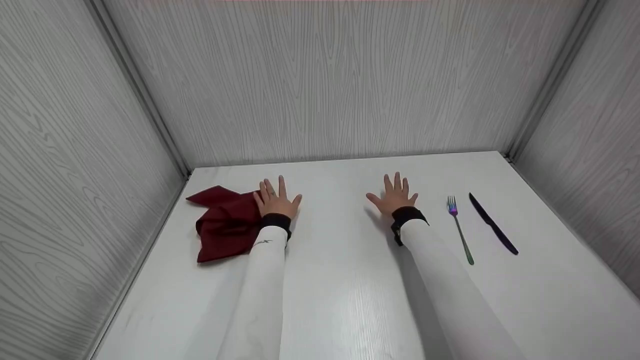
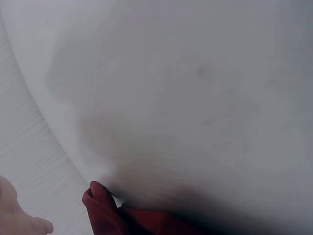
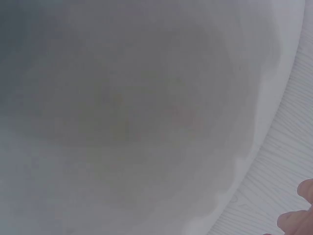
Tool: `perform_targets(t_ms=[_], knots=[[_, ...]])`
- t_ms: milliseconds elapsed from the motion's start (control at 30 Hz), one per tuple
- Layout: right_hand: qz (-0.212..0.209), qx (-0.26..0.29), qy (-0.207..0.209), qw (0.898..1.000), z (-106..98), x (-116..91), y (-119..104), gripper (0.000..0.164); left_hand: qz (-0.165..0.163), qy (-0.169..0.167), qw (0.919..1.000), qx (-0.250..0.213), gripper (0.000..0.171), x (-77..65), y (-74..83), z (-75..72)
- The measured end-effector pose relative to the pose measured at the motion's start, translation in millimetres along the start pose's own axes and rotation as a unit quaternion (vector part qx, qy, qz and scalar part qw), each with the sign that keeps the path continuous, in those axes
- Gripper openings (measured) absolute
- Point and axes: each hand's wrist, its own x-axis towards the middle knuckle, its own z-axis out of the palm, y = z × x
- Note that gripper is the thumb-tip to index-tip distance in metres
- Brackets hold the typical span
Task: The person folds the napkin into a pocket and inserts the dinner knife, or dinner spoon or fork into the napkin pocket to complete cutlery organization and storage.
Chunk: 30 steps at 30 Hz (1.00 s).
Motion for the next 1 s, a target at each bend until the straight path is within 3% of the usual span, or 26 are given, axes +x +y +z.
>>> perform_targets(t_ms=[167, 333, 433, 567, 733, 867, 1000], knots=[[0.000, -0.002, -0.004, 1.000, -1, 2, 0, 0.096, -0.060, 0.011, 0.9981, 0.003, 0.087, 5.5, -8.2, -7.0], [0.005, 0.003, -0.008, 1.000, 0, 3, -1, 0.096, -0.148, -0.008, 0.9887, 0.023, 0.088, 6.1, -13.8, -14.4], [0.007, 0.001, -0.009, 1.000, 1, 3, -2, 0.096, -0.197, -0.034, 0.9794, 0.028, 0.089, 5.3, -16.2, -14.6], [0.006, 0.003, -0.010, 1.000, 4, 4, -3, 0.096, -0.246, -0.084, 0.9657, 0.002, 0.090, 5.4, -19.3, -11.3], [0.010, 0.011, -0.019, 1.000, 5, 3, -6, 0.096, -0.253, -0.134, 0.9579, -0.025, 0.092, 6.5, -22.2, -7.4], [0.009, 0.009, -0.027, 1.000, 6, 0, -12, 0.095, -0.241, -0.138, 0.9605, -0.018, 0.092, 6.3, -18.6, -4.8], [0.005, -0.003, -0.034, 0.999, 11, -2, -23, 0.093, -0.214, -0.142, 0.9662, -0.017, 0.091, 3.9, -5.3, -0.7]])
